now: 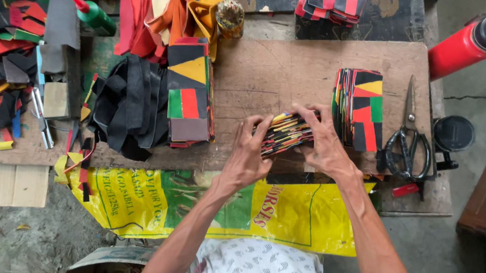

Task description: The person repeatedly picks up small, multicolored rectangular leather pieces from a pile on a wooden workbench and stacks them into a neat pile. The person handles the pieces one by one, aligning them as they build the stack.

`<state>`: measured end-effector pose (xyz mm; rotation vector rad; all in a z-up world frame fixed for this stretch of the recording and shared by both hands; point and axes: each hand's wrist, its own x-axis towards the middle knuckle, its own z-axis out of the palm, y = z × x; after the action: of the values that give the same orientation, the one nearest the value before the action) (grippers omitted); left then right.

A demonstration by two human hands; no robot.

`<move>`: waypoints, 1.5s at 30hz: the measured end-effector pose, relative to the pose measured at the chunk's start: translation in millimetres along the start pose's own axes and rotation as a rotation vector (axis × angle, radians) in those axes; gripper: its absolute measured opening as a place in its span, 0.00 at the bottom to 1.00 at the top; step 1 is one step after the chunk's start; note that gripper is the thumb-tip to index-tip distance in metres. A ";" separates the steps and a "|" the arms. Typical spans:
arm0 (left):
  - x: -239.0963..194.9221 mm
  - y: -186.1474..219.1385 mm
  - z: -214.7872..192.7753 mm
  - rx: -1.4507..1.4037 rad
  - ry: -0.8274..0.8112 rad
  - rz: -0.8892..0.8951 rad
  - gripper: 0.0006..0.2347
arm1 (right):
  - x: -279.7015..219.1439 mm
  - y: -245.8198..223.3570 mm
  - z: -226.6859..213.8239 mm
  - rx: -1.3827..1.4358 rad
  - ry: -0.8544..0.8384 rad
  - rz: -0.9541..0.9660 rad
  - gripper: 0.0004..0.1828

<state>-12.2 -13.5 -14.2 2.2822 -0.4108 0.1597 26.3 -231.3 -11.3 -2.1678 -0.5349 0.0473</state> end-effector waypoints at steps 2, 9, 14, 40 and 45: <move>2.2 -3.6 5.9 0.006 0.001 -0.032 0.37 | -1.0 -0.4 0.9 -0.058 0.000 0.002 0.48; -4.2 -10.3 2.8 -0.215 0.109 -0.224 0.25 | 8.0 -5.0 -1.6 0.368 0.209 0.304 0.55; -17.3 -6.4 11.4 -1.048 0.171 -0.532 0.24 | -6.0 -25.9 32.4 1.437 0.236 0.397 0.45; -112.1 -52.5 -10.9 -1.024 0.119 -0.705 0.24 | 88.9 -14.8 119.0 0.339 0.085 0.187 0.24; -118.9 -55.3 -6.4 -1.018 0.068 -0.749 0.21 | 15.2 27.3 9.7 0.392 0.574 0.523 0.15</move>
<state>-104.9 54.9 -77.2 1.2815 0.3616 -0.2961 47.7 -232.2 -36.1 -1.7658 0.3488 -0.1687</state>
